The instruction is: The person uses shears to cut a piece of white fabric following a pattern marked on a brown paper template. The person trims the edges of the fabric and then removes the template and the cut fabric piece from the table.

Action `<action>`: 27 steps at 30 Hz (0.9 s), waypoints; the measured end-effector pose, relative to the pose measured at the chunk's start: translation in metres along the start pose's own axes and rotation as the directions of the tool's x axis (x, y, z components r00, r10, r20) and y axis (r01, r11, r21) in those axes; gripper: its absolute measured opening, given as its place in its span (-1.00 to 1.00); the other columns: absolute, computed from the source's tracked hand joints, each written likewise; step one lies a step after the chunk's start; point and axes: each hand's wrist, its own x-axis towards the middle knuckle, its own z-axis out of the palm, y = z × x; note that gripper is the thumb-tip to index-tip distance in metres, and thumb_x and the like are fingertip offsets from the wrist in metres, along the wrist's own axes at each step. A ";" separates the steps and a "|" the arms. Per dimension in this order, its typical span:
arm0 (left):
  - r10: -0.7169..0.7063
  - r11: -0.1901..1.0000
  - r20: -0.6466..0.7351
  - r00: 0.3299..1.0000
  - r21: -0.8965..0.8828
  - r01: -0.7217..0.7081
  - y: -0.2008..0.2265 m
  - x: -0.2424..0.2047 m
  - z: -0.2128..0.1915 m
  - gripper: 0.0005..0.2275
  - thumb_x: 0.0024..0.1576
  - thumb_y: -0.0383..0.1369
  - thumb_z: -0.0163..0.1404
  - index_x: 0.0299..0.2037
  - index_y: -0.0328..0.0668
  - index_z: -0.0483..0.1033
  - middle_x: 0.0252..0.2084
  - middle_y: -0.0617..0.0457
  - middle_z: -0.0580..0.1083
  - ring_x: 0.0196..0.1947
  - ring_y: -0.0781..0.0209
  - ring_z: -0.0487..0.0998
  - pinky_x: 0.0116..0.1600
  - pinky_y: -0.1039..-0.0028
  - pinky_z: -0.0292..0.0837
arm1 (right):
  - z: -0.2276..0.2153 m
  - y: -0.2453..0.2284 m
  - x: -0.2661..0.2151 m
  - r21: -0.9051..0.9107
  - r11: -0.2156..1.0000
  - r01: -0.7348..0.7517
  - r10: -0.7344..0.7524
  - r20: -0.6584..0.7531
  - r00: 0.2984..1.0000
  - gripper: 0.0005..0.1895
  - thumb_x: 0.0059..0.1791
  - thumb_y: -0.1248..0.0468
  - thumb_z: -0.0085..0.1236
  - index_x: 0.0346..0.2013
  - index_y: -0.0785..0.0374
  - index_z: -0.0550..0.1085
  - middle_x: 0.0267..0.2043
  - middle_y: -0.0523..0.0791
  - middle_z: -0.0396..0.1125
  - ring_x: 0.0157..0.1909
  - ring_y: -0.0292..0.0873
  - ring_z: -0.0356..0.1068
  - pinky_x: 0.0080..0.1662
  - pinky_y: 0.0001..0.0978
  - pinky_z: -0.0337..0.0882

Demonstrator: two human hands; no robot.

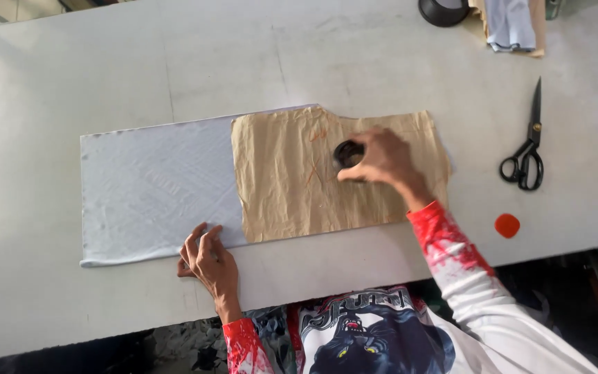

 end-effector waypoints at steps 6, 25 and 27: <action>0.002 1.000 -0.087 0.996 0.006 -0.001 0.004 0.000 0.003 -0.79 0.17 -0.43 0.08 -0.24 0.39 0.56 0.03 0.46 0.47 0.08 0.41 0.40 0.23 0.31 -0.08 | -0.029 0.081 0.097 0.078 0.995 -0.057 0.073 -0.232 0.970 0.02 -0.37 -0.47 0.43 0.19 0.06 0.55 0.09 0.03 0.48 0.13 0.25 0.44 0.07 0.15 0.46; 0.013 0.998 -0.100 0.995 0.066 -0.006 0.013 0.005 0.003 -0.82 0.17 -0.46 0.07 -0.25 0.25 0.60 0.09 0.29 0.53 0.11 0.22 0.46 0.28 0.16 -0.05 | -0.009 0.160 0.209 -0.087 0.978 0.188 -0.184 -0.777 0.602 -0.34 -0.10 0.03 0.56 0.15 0.32 0.53 0.14 0.11 0.18 0.14 0.18 0.21 0.00 0.15 0.29; 0.020 0.998 -0.097 0.995 0.055 -0.015 0.016 0.004 0.002 -0.81 0.16 -0.47 0.06 -0.24 0.24 0.60 0.07 0.28 0.53 0.08 0.23 0.47 0.27 0.16 -0.04 | -0.015 0.164 0.172 -0.146 0.944 0.295 -0.279 -0.830 0.483 -0.60 -0.04 0.15 0.44 -0.01 0.32 0.62 -0.03 0.03 0.28 -0.06 0.12 0.38 -0.14 0.07 0.40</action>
